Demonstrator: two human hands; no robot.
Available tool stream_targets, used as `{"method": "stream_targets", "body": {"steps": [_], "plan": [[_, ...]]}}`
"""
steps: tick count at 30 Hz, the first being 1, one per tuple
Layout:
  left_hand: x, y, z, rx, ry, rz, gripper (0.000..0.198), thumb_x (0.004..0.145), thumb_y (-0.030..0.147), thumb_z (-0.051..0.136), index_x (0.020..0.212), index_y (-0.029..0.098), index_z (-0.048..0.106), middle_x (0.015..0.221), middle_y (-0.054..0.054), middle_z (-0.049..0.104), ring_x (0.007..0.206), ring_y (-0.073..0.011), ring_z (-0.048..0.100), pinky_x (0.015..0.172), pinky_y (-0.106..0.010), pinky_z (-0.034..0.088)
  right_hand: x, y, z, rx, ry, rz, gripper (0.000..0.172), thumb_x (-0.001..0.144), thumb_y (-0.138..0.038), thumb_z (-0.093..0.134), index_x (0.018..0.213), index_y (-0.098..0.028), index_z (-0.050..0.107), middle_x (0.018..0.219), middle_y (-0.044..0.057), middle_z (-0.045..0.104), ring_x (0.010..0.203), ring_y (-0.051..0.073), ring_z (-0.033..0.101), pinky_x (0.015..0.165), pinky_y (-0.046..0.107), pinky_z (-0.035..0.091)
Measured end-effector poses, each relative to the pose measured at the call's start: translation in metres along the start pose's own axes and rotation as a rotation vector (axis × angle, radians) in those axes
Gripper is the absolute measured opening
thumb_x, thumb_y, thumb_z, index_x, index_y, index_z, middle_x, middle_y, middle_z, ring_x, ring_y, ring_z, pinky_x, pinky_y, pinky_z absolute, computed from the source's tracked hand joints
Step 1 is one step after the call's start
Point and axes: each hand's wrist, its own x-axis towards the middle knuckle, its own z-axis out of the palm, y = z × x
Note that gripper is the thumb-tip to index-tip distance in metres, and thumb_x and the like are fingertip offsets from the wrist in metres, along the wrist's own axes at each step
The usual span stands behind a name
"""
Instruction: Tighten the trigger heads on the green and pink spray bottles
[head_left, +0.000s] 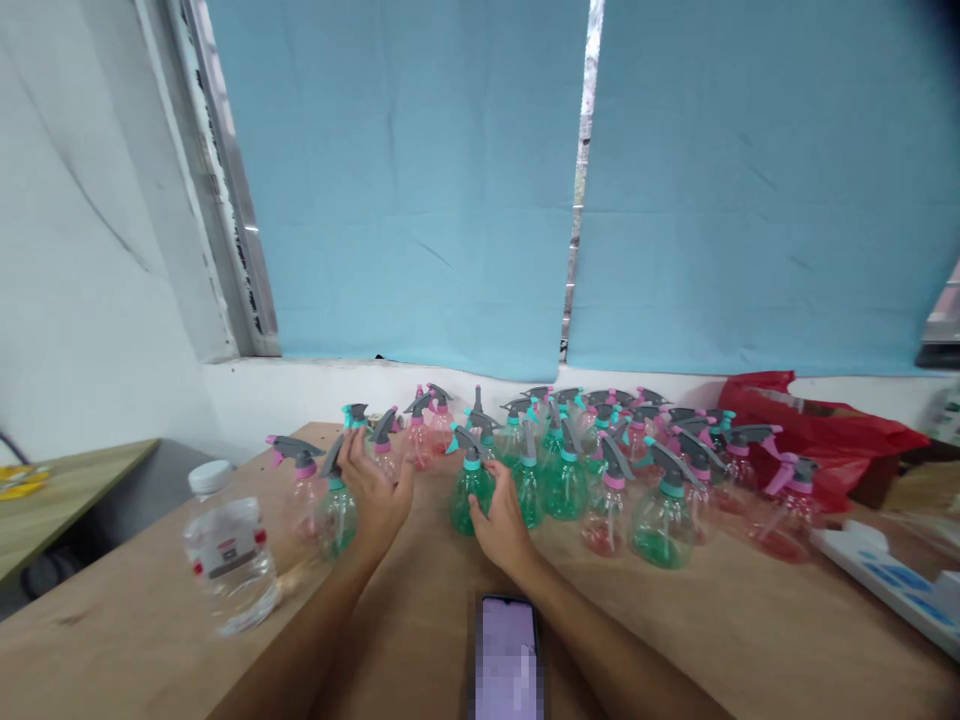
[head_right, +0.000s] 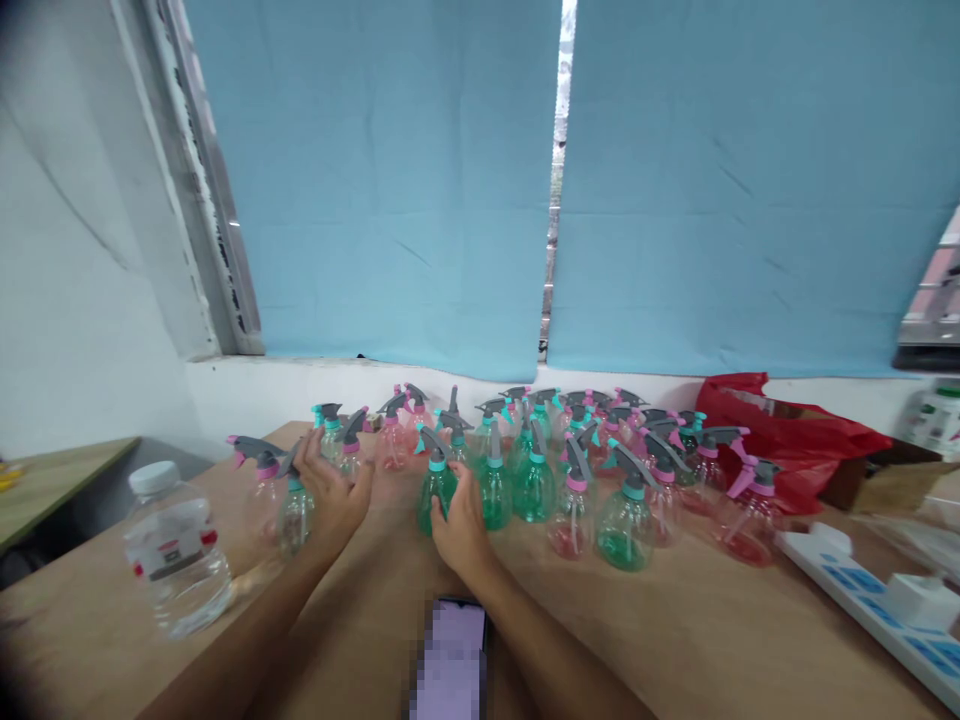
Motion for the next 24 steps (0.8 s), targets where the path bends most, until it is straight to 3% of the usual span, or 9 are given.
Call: {"method": "stream_targets", "body": {"steps": [5, 15, 18, 22, 24], "plan": [[-0.004, 0.001, 0.002, -0.017, -0.045, 0.006, 0.079, 0.090, 0.033, 0.063, 0.154, 0.014, 0.021, 0.150, -0.023, 0.030, 0.146, -0.0393, 0.027, 0.119, -0.061, 0.025, 0.000, 0.001, 0.000, 0.003, -0.003, -0.004, 0.055, 0.087, -0.012, 0.054, 0.139, -0.018, 0.039, 0.134, 0.016, 0.054, 0.130, 0.029, 0.051, 0.112, 0.050, 0.043], [-0.008, 0.006, 0.003, -0.090, -0.095, 0.024, 0.069, 0.093, 0.033, 0.061, 0.151, 0.014, 0.028, 0.145, -0.022, 0.035, 0.146, -0.0375, 0.029, 0.120, -0.059, 0.027, 0.000, 0.001, 0.000, -0.006, -0.010, -0.002, 0.054, 0.087, -0.013, 0.054, 0.139, -0.018, 0.040, 0.133, 0.015, 0.054, 0.129, 0.028, 0.052, 0.111, 0.050, 0.043], [-0.001, 0.013, -0.006, -0.103, -0.102, 0.111, 0.059, 0.092, 0.031, 0.060, 0.144, 0.016, 0.038, 0.140, -0.020, 0.040, 0.142, -0.0362, 0.036, 0.118, -0.056, 0.031, 0.000, 0.001, 0.000, -0.005, -0.009, -0.004, 0.054, 0.087, -0.013, 0.054, 0.139, -0.018, 0.040, 0.134, 0.015, 0.054, 0.128, 0.028, 0.052, 0.111, 0.050, 0.043], [0.025, 0.020, -0.029, 0.048, -0.043, 0.288, 0.048, 0.087, 0.031, 0.066, 0.133, 0.021, 0.051, 0.134, -0.015, 0.046, 0.141, -0.0387, 0.038, 0.116, -0.056, 0.032, 0.000, 0.000, -0.001, -0.016, -0.017, 0.007, 0.054, 0.087, -0.013, 0.054, 0.138, -0.019, 0.040, 0.132, 0.015, 0.054, 0.127, 0.029, 0.052, 0.109, 0.050, 0.044], [0.041, 0.017, -0.039, 0.152, 0.015, 0.246, 0.046, 0.088, 0.031, 0.066, 0.132, 0.021, 0.054, 0.135, -0.015, 0.049, 0.140, -0.0392, 0.039, 0.114, -0.057, 0.030, 0.000, -0.001, -0.002, -0.020, -0.023, 0.013, 0.054, 0.087, -0.014, 0.055, 0.138, -0.019, 0.040, 0.132, 0.015, 0.054, 0.127, 0.029, 0.052, 0.109, 0.050, 0.044]]}}
